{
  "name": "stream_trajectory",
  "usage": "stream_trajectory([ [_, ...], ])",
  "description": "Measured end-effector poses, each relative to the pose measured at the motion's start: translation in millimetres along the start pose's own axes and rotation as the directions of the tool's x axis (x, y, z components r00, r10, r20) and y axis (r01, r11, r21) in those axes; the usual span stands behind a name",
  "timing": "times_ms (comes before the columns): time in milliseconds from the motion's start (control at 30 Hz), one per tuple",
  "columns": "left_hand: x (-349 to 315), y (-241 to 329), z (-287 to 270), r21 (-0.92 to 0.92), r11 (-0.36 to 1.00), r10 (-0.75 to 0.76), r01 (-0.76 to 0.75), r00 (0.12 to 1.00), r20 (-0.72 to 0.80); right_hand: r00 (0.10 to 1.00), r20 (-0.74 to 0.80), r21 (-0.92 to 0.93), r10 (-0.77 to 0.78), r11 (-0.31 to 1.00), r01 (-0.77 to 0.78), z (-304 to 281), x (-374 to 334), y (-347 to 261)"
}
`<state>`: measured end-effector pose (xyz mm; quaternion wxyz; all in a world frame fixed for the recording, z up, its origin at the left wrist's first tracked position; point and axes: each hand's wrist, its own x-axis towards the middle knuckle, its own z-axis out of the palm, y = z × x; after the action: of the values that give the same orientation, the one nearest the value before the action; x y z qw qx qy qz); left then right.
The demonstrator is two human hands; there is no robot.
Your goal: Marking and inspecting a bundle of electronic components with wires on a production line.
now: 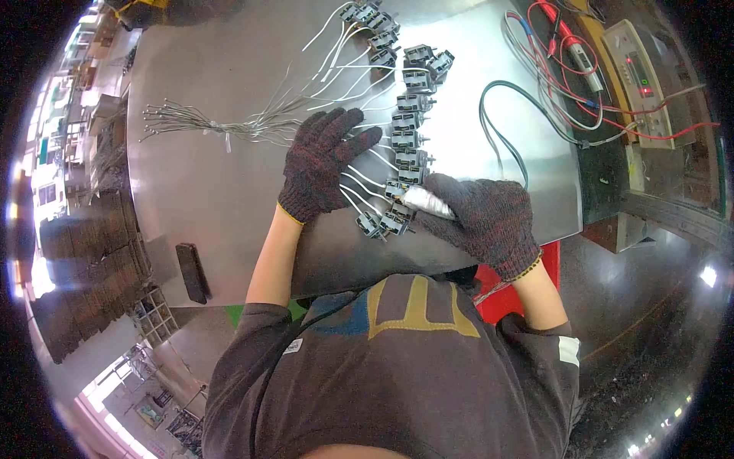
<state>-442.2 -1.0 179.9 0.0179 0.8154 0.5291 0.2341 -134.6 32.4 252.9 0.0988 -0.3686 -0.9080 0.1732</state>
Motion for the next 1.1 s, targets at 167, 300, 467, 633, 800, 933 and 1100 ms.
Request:
stream_trajectory([
  [167, -0.5, -1.5, -0.7, 0.009, 1.0, 0.006, -0.006, 1.0, 0.025, 0.997, 0.045, -0.046, -0.064, 0.997, 0.066, -4.2, 2.2, 0.9],
  [300, 0.5, -1.1, -1.5, 0.007, 1.0, 0.021, -0.022, 1.0, 0.017, 0.992, 0.055, -0.069, -0.112, 0.991, 0.115, -3.5, 2.4, 5.1],
  [467, 0.7, -0.6, -4.5, 0.013, 1.0, 0.01, -0.011, 0.998, 0.059, 0.983, 0.05, -0.152, -0.179, 0.971, 0.184, -0.3, 0.0, 9.7],
  [633, 0.8, 1.4, -8.4, 0.004, 1.0, 0.005, -0.005, 0.999, 0.05, 0.977, 0.101, -0.222, -0.187, 0.953, 0.205, -1.6, 3.3, 10.2],
  [800, 0.5, 4.1, -9.8, -0.012, 1.0, -0.007, 0.008, 1.0, 0.023, 0.992, 0.082, -0.193, -0.096, 0.975, 0.111, -12.4, -2.2, 4.8],
  [933, -0.6, 3.7, -9.6, -0.018, 1.0, -0.019, 0.02, 0.999, 0.047, 0.994, -0.069, 0.027, -0.084, 0.996, 0.086, -22.0, -12.7, -2.5],
  [1100, -1.2, 4.1, -11.1, -0.007, 1.0, -0.019, 0.019, 0.999, 0.032, 0.999, -0.023, -0.1, -0.047, 0.994, 0.045, -17.1, -17.9, -20.2],
])
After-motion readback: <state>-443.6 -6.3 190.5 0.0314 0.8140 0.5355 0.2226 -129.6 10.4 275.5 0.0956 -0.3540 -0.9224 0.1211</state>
